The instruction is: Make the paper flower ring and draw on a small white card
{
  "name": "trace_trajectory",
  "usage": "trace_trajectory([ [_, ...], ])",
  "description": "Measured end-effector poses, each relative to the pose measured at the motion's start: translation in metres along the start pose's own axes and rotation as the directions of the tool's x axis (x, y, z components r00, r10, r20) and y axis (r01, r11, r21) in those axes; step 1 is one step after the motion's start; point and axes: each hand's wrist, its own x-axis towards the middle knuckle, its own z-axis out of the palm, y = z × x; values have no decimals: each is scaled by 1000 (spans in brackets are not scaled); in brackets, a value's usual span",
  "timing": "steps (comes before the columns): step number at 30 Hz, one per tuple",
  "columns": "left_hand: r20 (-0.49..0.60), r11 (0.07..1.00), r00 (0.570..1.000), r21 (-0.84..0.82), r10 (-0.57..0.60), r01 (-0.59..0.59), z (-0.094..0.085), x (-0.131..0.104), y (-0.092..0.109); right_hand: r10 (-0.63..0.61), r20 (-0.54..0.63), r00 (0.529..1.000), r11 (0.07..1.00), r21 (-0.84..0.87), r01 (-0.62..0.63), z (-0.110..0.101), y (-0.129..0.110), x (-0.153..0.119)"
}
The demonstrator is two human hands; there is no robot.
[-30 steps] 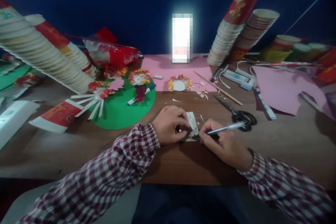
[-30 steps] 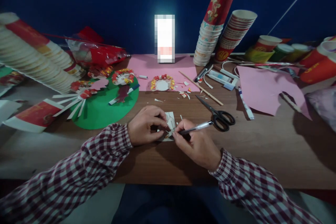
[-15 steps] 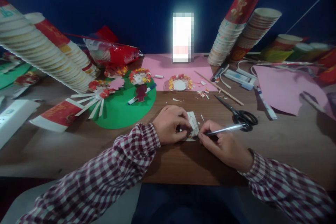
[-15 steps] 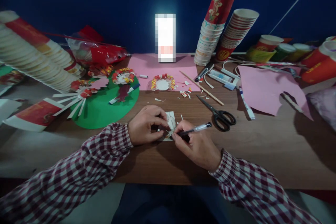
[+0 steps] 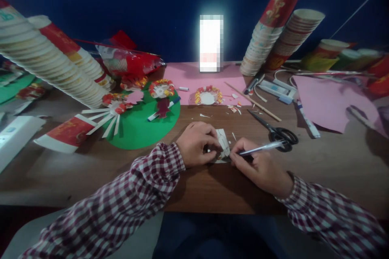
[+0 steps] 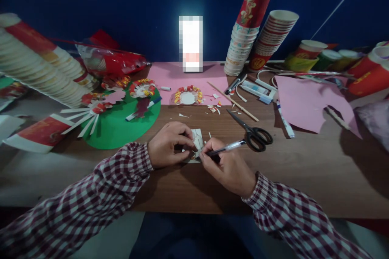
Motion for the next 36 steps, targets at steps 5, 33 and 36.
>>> trace_trajectory([
  [5, 4, 1000, 1000, 9, -4, 4, -1, 0, 1, 17, 34, 999, 999, -37, -16, 2, 1, -1],
  [33, 7, 1000, 1000, 17, -8, 8, 0, 0, 1, -21, 6, 1000, 999, -25, 21, 0, -4, 1],
  [36, 1, 1000, 1000, 15, -7, 7, 0, 0, 1, -26, 13, 1000, 999, -32, 26, 0, -3, 1],
])
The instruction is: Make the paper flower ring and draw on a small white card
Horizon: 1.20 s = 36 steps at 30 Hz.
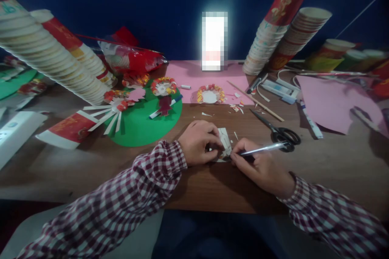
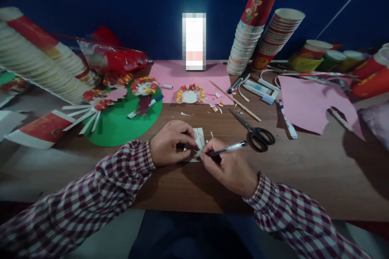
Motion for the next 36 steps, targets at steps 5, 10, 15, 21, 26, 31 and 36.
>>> trace_trajectory([
  [5, 6, 1000, 1000, -2, 10, -10, 0, 0, -1, 20, 16, 1000, 1000, -9, -19, 1, 0, 0],
  [10, 11, 1000, 1000, 1, 15, -15, -1, 0, -1, 25, 33, 999, 999, -21, -24, 0, 0, 1],
  [15, 12, 1000, 1000, 6, 6, -6, -1, 0, 0, 13, 35, 999, 999, -34, -12, 0, -1, 1],
  [21, 22, 1000, 1000, 11, 6, -6, -1, 1, 0, 19, 37, 999, 999, -31, -18, 1, -2, 1],
  [26, 19, 1000, 1000, 10, 1, -1, -1, 1, 0, 28, 34, 999, 998, -56, -26, 1, -2, 1],
  [31, 14, 1000, 1000, 13, 1, -1, -1, 1, 1, 14, 25, 1000, 1000, -8, -13, -1, -3, 1],
  [36, 23, 1000, 1000, 12, -1, 1, -1, 1, 1, 3, -13, 1000, 1000, 27, -2, -3, -2, 1],
])
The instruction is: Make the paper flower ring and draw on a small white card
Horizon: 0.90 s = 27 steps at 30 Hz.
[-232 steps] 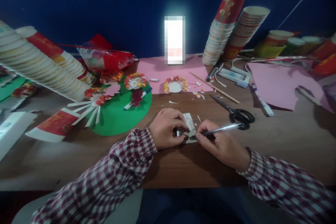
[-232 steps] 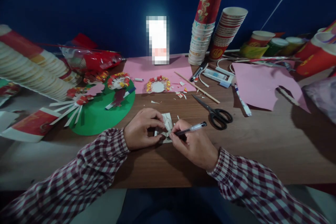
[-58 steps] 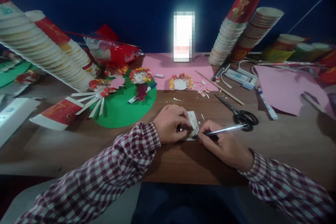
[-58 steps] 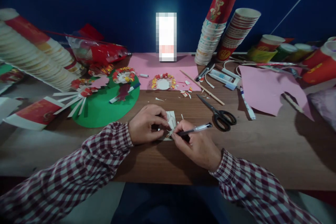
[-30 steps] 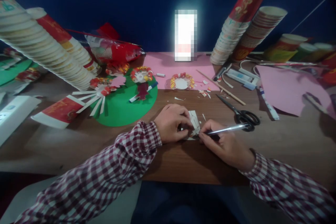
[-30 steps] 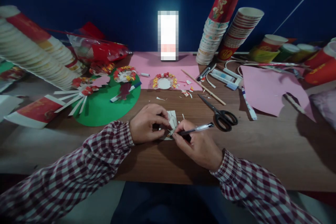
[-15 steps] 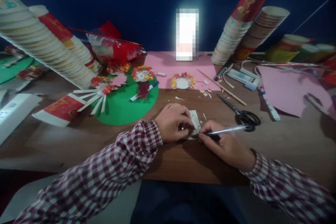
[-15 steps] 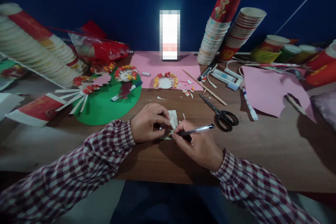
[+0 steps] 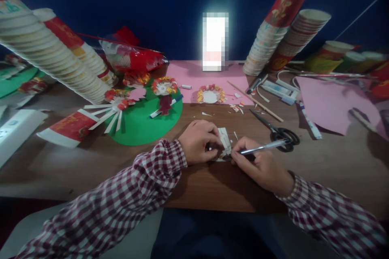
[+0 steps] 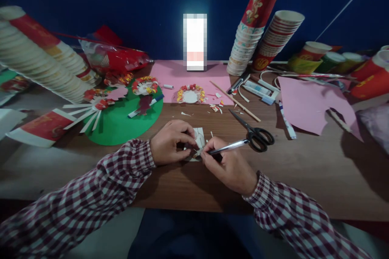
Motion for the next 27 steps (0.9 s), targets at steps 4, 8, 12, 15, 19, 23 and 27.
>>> trace_trajectory([
  [4, 5, 1000, 1000, -3, -12, 12, 0, 0, 0, 4, 23, 1000, 1000, -17, -4, 1, 1, -1],
  [8, -4, 1000, 1000, -12, -5, 5, 0, 0, 0, 20, 42, 999, 999, -26, -19, 3, 3, -1],
  [12, -3, 1000, 1000, -6, 3, -3, 0, 1, 0, 26, 49, 998, 999, -43, -24, 3, 3, -1],
  [15, 3, 1000, 1000, 0, -1, 1, 0, 1, 0, 22, 49, 999, 999, -51, -20, 3, 2, 0],
  [19, 0, 1000, 1000, 0, -5, 5, 0, 0, 0, 11, 54, 998, 998, -63, -8, 2, 1, 0],
  [23, -11, 1000, 1000, 5, 1, -1, 1, 0, 0, 12, 53, 998, 998, -67, -9, 2, 1, 1],
  [27, -16, 1000, 1000, 5, 8, -8, 1, 0, 0, 16, 53, 998, 997, -83, -11, 3, 0, 2],
])
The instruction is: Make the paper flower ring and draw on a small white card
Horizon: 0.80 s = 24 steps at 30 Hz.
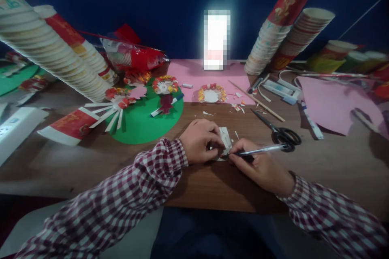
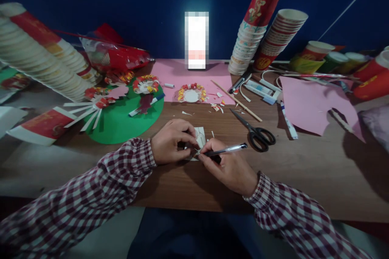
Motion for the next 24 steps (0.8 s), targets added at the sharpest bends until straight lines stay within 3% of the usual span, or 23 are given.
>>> trace_trajectory([
  [24, 10, 1000, 1000, -9, -8, 8, -1, 0, 0, 34, 35, 999, 999, 10, -34, 1, 1, 0],
])
